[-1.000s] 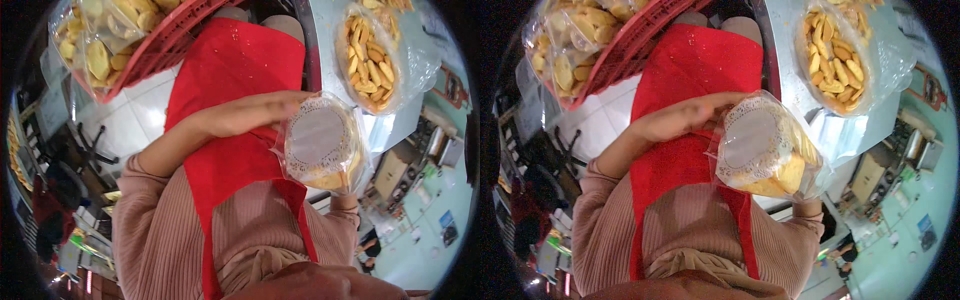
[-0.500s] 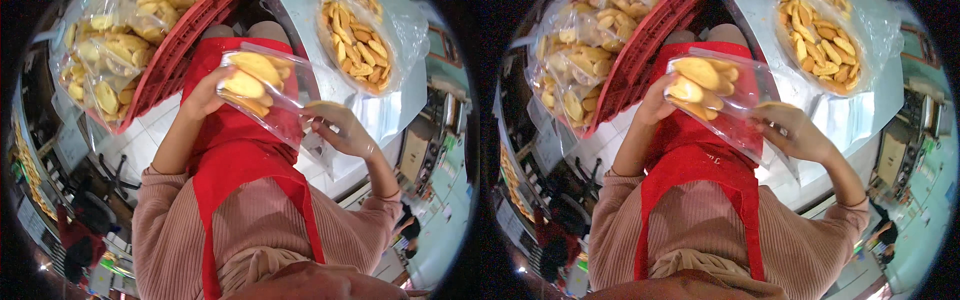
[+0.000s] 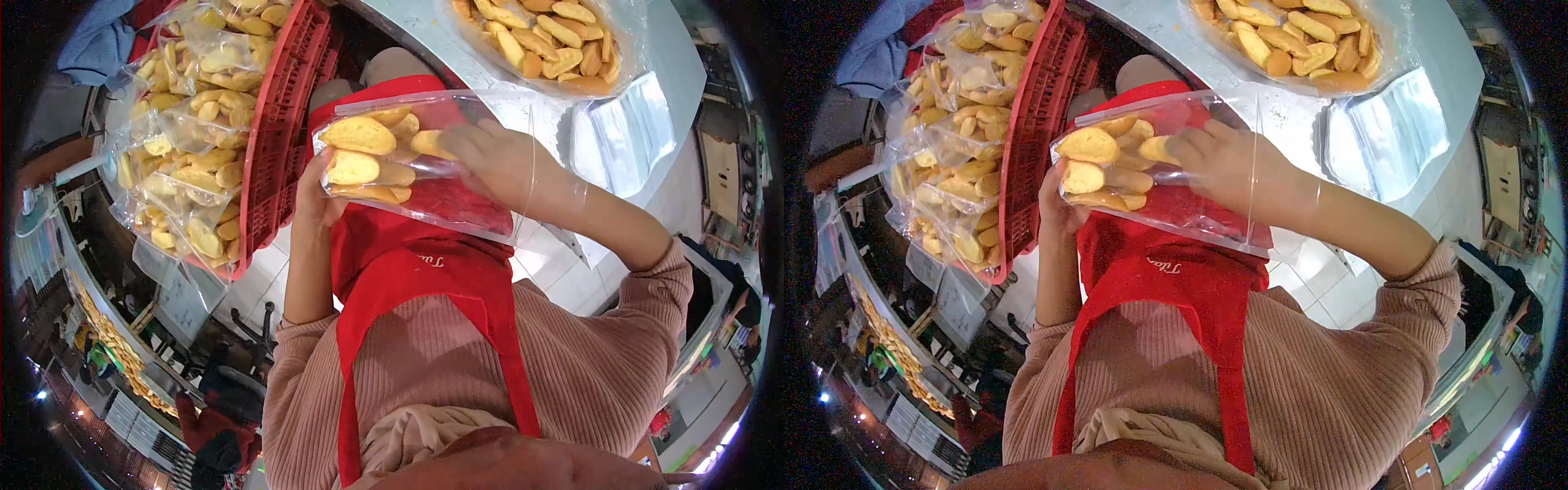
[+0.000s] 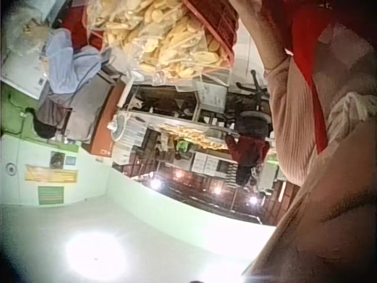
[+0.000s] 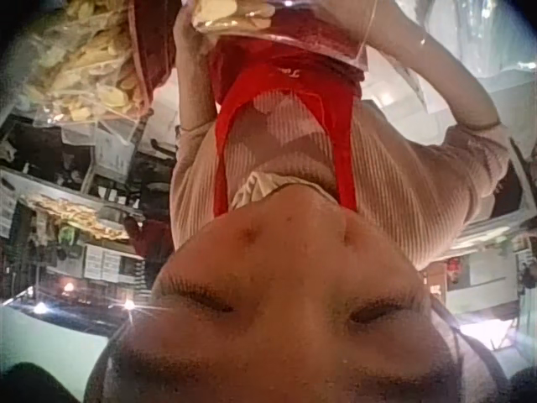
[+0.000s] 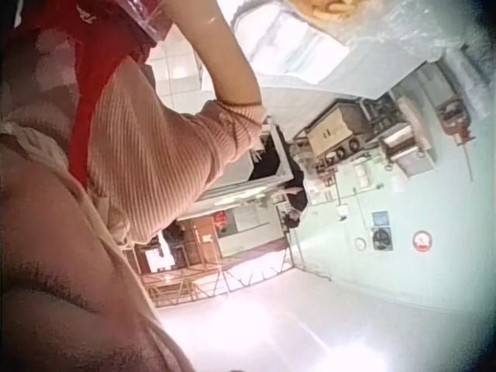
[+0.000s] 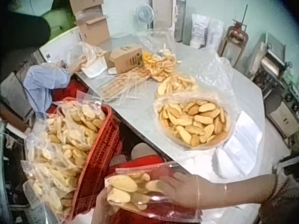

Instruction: The person packs small, oblong, yellow biscuits into clear plastic bags. They pick up biscuits from a large pile on a metal table and place them into a bag held in their left hand, arranging them carefully. The filled bags are then placed into a red basket.

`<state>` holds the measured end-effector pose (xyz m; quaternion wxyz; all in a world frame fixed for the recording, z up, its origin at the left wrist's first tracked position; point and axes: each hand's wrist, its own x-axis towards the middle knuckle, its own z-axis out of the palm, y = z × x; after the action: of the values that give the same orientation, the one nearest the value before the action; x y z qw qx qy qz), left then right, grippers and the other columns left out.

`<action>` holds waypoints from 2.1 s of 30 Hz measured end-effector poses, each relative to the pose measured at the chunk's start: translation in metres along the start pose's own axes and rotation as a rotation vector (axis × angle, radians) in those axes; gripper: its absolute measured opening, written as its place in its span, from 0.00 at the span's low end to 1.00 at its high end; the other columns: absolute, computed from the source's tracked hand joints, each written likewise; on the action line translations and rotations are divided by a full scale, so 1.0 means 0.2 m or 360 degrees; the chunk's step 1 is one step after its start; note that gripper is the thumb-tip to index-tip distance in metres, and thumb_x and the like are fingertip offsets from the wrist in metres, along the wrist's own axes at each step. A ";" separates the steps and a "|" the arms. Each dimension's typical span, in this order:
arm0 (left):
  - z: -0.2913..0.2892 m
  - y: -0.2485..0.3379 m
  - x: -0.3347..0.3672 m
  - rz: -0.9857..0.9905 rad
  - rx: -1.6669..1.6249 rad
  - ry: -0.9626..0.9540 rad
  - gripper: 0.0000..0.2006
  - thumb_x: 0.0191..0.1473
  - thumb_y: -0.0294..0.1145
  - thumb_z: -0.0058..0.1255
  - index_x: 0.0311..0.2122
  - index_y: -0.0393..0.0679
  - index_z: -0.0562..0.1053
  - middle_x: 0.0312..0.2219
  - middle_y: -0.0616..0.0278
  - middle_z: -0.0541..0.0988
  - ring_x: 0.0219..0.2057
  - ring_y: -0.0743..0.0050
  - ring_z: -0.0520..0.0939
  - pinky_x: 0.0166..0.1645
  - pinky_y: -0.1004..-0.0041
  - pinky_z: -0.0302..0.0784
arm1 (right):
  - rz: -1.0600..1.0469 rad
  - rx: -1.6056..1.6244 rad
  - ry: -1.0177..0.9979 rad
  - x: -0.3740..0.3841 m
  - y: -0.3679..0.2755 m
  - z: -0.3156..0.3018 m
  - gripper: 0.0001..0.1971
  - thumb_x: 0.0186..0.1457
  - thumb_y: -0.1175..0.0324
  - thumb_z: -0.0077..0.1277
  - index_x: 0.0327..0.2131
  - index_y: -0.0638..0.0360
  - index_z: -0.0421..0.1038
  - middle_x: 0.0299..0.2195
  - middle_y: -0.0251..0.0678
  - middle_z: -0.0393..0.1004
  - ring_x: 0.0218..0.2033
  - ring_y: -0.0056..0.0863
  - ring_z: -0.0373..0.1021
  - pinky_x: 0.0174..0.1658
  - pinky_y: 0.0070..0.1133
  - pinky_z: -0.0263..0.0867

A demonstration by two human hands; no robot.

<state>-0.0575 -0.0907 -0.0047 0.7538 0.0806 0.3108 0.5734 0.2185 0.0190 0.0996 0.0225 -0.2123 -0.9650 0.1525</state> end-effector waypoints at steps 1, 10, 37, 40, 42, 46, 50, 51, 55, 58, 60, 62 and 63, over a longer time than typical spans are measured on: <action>0.03 0.00 0.00 -0.0030 0.0045 0.0081 0.29 0.59 0.45 0.47 0.57 0.33 0.62 0.52 0.48 0.73 0.52 0.58 0.75 0.58 0.60 0.70 | 0.0083 0.0378 -0.0104 -0.01 0.02 0.01 0.17 0.56 0.68 0.46 0.49 0.60 0.66 0.43 0.40 0.72 0.38 0.32 0.71 0.37 0.22 0.71; 0.05 -0.12 -0.03 -0.0310 0.0228 0.0339 0.27 0.55 0.42 0.53 0.56 0.36 0.65 0.48 0.53 0.75 0.48 0.62 0.79 0.52 0.63 0.75 | 0.0604 0.2133 -0.0631 0.07 -0.04 0.29 0.20 0.67 0.57 0.37 0.52 0.63 0.64 0.40 0.39 0.75 0.37 0.27 0.75 0.42 0.24 0.73; -0.14 -0.11 -0.16 0.0382 -0.0170 0.0156 0.35 0.57 0.58 0.42 0.64 0.46 0.57 0.58 0.50 0.65 0.57 0.45 0.68 0.57 0.46 0.69 | 0.1663 0.0286 0.1055 -0.04 0.58 0.41 0.24 0.58 0.58 0.48 0.46 0.73 0.63 0.38 0.60 0.69 0.42 0.58 0.68 0.45 0.40 0.65; -0.16 -0.10 -0.17 0.0286 -0.0219 0.0277 0.35 0.57 0.58 0.43 0.63 0.46 0.57 0.58 0.50 0.65 0.57 0.46 0.68 0.58 0.46 0.68 | 0.1663 0.0346 0.1125 0.04 0.51 0.37 0.23 0.54 0.60 0.53 0.46 0.69 0.64 0.42 0.61 0.67 0.41 0.56 0.68 0.45 0.40 0.65; -0.18 -0.08 -0.18 0.0293 -0.0219 0.0229 0.35 0.57 0.58 0.43 0.63 0.47 0.57 0.58 0.50 0.65 0.58 0.46 0.68 0.58 0.46 0.67 | 0.1581 0.0396 0.1222 0.07 0.47 0.34 0.24 0.48 0.66 0.58 0.47 0.66 0.64 0.43 0.59 0.66 0.43 0.54 0.67 0.46 0.40 0.65; -0.23 -0.08 -0.22 0.0290 -0.0252 0.0226 0.36 0.58 0.59 0.40 0.65 0.48 0.55 0.61 0.50 0.62 0.59 0.45 0.66 0.59 0.45 0.65 | 0.1576 0.0444 0.1293 0.07 0.46 0.30 0.27 0.46 0.71 0.58 0.51 0.65 0.61 0.43 0.56 0.67 0.44 0.53 0.66 0.48 0.40 0.65; -0.18 -0.09 -0.22 0.0329 -0.0284 0.0177 0.36 0.58 0.59 0.39 0.65 0.48 0.55 0.61 0.50 0.61 0.59 0.45 0.66 0.59 0.45 0.65 | 0.1376 0.0391 0.1462 -0.01 0.55 0.34 0.33 0.46 0.73 0.58 0.56 0.65 0.56 0.44 0.54 0.66 0.46 0.52 0.65 0.50 0.39 0.64; -0.18 -0.10 -0.22 0.0328 -0.0282 0.0166 0.36 0.58 0.59 0.39 0.65 0.48 0.55 0.61 0.51 0.61 0.59 0.45 0.66 0.59 0.45 0.65 | 0.1321 0.0312 0.1456 -0.03 0.56 0.35 0.34 0.45 0.72 0.58 0.56 0.65 0.57 0.44 0.53 0.67 0.47 0.52 0.64 0.50 0.37 0.64; -0.23 -0.11 -0.22 0.0295 -0.0328 0.0163 0.36 0.58 0.59 0.39 0.65 0.48 0.54 0.61 0.51 0.60 0.59 0.44 0.65 0.60 0.44 0.64 | 0.1335 0.0489 0.1353 -0.07 0.57 0.37 0.33 0.44 0.71 0.59 0.54 0.66 0.59 0.43 0.51 0.69 0.46 0.47 0.67 0.50 0.34 0.64; -0.25 -0.11 -0.22 0.0320 -0.0320 0.0180 0.36 0.58 0.60 0.39 0.65 0.48 0.54 0.62 0.50 0.60 0.60 0.43 0.64 0.60 0.43 0.63 | 0.1296 0.0960 0.1304 -0.10 0.65 0.38 0.31 0.45 0.69 0.60 0.53 0.67 0.61 0.42 0.50 0.70 0.44 0.42 0.68 0.50 0.31 0.65; -0.27 -0.11 -0.21 0.0319 -0.0316 0.0216 0.36 0.58 0.60 0.39 0.65 0.48 0.55 0.62 0.50 0.60 0.60 0.44 0.63 0.61 0.43 0.62 | 0.1222 0.1149 0.1281 -0.08 0.63 0.34 0.29 0.46 0.68 0.60 0.51 0.68 0.62 0.42 0.49 0.70 0.43 0.40 0.69 0.50 0.30 0.65; -0.27 -0.11 -0.21 0.0317 -0.0314 0.0203 0.36 0.58 0.60 0.39 0.65 0.48 0.55 0.61 0.50 0.60 0.60 0.44 0.63 0.61 0.43 0.62 | 0.1143 0.1011 0.1208 -0.06 0.61 0.33 0.29 0.48 0.67 0.59 0.52 0.68 0.62 0.43 0.50 0.70 0.43 0.40 0.69 0.49 0.29 0.65; -0.26 -0.11 -0.21 0.0315 -0.0314 0.0172 0.36 0.58 0.59 0.39 0.65 0.48 0.55 0.61 0.51 0.60 0.60 0.44 0.64 0.61 0.43 0.62 | 0.1101 0.0942 0.1169 -0.04 0.60 0.32 0.28 0.49 0.66 0.58 0.52 0.67 0.62 0.43 0.50 0.70 0.44 0.39 0.69 0.49 0.29 0.65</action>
<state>-0.0759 -0.1487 -0.0405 0.6799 0.0055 0.2837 0.6762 0.2680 0.1012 0.0019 0.3629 -0.5386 -0.6848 0.3305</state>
